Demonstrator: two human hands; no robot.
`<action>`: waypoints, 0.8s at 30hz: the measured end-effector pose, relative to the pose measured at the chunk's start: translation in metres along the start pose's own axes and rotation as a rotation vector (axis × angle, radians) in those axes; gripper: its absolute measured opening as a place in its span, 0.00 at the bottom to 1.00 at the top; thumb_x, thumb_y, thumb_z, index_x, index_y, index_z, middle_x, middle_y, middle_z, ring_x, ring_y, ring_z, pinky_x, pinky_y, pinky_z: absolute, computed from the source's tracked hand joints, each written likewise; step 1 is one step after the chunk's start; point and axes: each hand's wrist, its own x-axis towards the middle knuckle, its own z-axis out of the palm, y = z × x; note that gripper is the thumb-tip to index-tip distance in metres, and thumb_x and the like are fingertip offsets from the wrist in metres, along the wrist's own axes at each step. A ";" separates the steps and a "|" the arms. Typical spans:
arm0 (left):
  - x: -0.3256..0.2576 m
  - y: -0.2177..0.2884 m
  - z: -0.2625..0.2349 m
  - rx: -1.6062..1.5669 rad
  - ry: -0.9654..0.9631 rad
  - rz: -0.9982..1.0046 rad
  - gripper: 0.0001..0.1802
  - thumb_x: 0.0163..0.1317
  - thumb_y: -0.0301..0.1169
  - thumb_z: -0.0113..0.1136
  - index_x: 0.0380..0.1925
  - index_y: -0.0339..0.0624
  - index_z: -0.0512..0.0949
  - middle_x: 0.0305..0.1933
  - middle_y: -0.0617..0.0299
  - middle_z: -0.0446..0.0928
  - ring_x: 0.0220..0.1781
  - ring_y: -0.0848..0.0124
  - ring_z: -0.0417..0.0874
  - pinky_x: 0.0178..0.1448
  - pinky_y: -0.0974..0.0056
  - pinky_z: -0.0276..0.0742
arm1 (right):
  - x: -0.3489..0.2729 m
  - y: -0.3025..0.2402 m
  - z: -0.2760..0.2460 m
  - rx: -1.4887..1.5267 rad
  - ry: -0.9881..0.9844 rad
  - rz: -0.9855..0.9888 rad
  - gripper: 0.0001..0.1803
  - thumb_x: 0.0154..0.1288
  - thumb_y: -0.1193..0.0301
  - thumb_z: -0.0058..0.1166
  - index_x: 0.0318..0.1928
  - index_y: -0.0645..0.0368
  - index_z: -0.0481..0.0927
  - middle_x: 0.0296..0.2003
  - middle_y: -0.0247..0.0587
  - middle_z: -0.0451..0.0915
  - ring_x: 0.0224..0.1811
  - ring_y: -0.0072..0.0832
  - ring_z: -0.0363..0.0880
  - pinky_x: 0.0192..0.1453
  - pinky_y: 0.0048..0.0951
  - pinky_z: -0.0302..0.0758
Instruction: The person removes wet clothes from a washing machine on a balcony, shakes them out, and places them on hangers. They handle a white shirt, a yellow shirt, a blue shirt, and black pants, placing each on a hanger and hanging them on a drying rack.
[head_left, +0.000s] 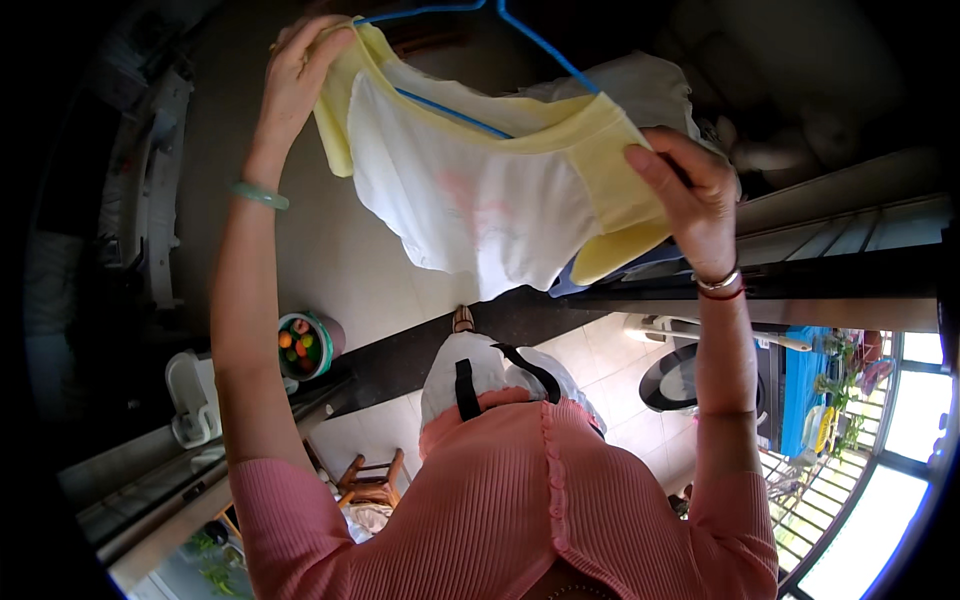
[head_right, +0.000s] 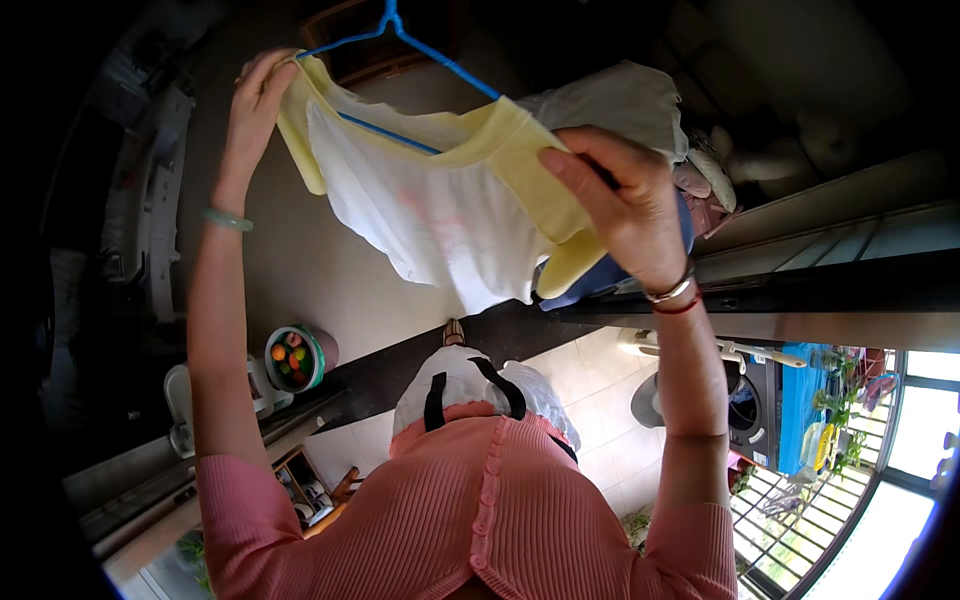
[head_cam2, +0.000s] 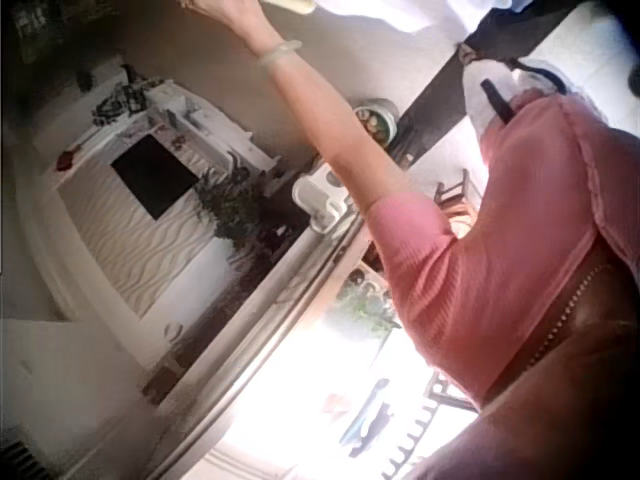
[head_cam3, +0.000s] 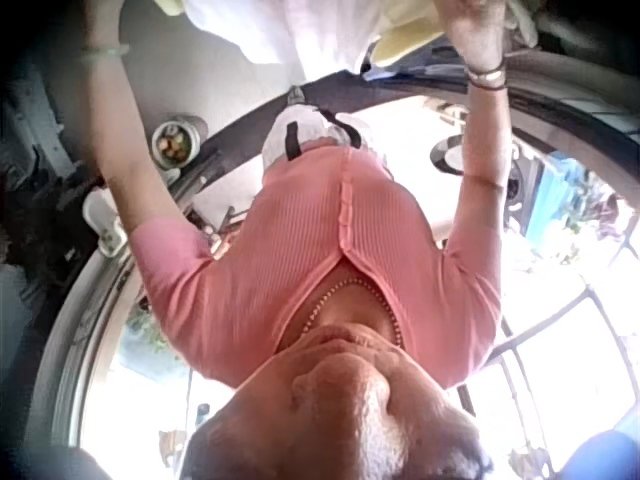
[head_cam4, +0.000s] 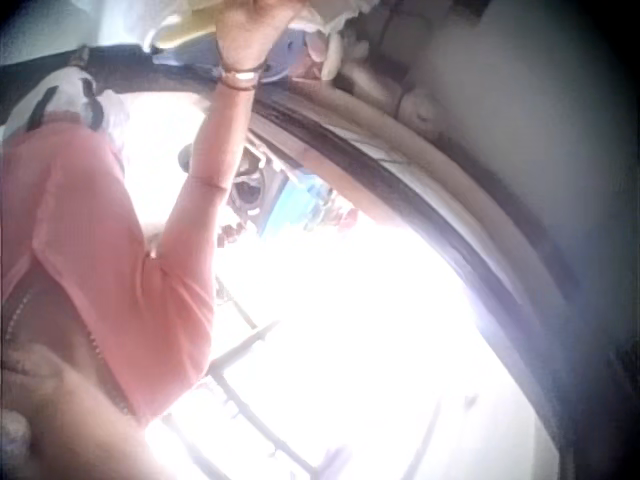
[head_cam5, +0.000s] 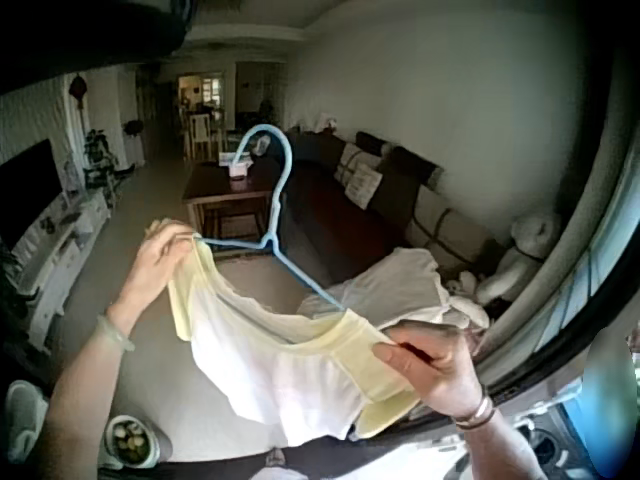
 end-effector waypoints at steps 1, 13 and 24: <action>0.002 -0.007 0.003 0.071 0.090 0.094 0.13 0.69 0.39 0.56 0.44 0.43 0.80 0.44 0.66 0.79 0.46 0.77 0.75 0.49 0.70 0.69 | 0.003 0.005 0.016 0.046 0.019 0.030 0.06 0.65 0.76 0.58 0.39 0.67 0.80 0.25 0.32 0.78 0.27 0.13 0.72 0.30 0.17 0.69; -0.241 0.111 0.175 -1.650 -0.468 -1.596 0.28 0.73 0.50 0.39 0.51 0.35 0.74 0.52 0.47 0.77 0.53 0.59 0.80 0.58 0.55 0.76 | 0.058 0.027 0.122 0.221 0.282 0.182 0.10 0.67 0.72 0.58 0.41 0.67 0.81 0.25 0.30 0.76 0.27 0.14 0.66 0.31 0.18 0.66; -0.132 -0.082 0.272 -1.778 0.603 -1.261 0.30 0.68 0.48 0.48 0.64 0.43 0.65 0.65 0.50 0.69 0.65 0.50 0.71 0.69 0.45 0.67 | 0.110 0.080 0.092 0.248 0.437 0.173 0.10 0.68 0.70 0.57 0.42 0.66 0.81 0.25 0.25 0.73 0.28 0.12 0.64 0.32 0.15 0.62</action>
